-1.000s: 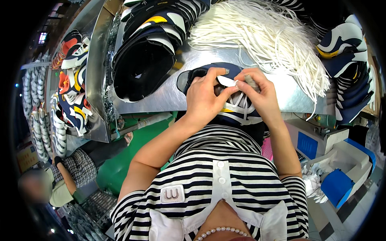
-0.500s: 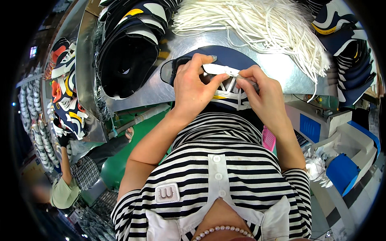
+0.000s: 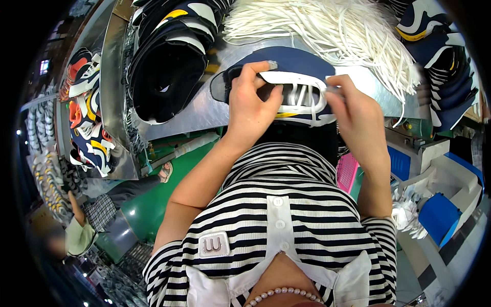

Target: The person threads white shoelaces through the eyelets of a blue and white shoe, pulling the laces tight and arranging them. The person repeats this process on multiple shoes, picking them up from a pile and placing them back down after lacing.

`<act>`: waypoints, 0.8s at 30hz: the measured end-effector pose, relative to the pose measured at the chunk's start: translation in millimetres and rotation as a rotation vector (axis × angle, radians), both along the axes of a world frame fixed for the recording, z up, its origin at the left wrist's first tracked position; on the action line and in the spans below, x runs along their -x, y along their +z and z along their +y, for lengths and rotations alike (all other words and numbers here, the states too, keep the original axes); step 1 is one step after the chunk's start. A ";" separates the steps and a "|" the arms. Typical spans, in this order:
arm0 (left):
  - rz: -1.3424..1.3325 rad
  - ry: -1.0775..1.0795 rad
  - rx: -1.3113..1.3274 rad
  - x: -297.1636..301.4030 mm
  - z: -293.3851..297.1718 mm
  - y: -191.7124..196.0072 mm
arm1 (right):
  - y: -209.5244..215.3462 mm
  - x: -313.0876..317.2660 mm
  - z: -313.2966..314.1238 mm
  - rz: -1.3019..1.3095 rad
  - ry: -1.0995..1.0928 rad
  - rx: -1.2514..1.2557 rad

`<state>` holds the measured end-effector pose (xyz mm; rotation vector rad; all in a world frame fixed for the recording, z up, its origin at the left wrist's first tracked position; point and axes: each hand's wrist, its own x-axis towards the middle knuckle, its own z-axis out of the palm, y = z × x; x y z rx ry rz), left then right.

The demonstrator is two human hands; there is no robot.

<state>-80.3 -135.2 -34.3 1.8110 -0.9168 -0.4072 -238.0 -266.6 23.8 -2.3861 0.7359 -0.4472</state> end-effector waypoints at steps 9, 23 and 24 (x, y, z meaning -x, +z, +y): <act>0.381 -0.030 0.101 -18.4 -11.4 10.0 | -69.8 -20.3 -14.3 -0.208 -0.316 -0.177; -0.413 -0.273 -0.319 5.1 -13.8 38.4 | -62.8 -0.8 -18.9 -0.485 -0.207 -0.662; -0.386 -0.256 -0.298 3.4 -12.4 34.9 | -58.3 5.0 -14.0 -0.432 -0.188 -0.593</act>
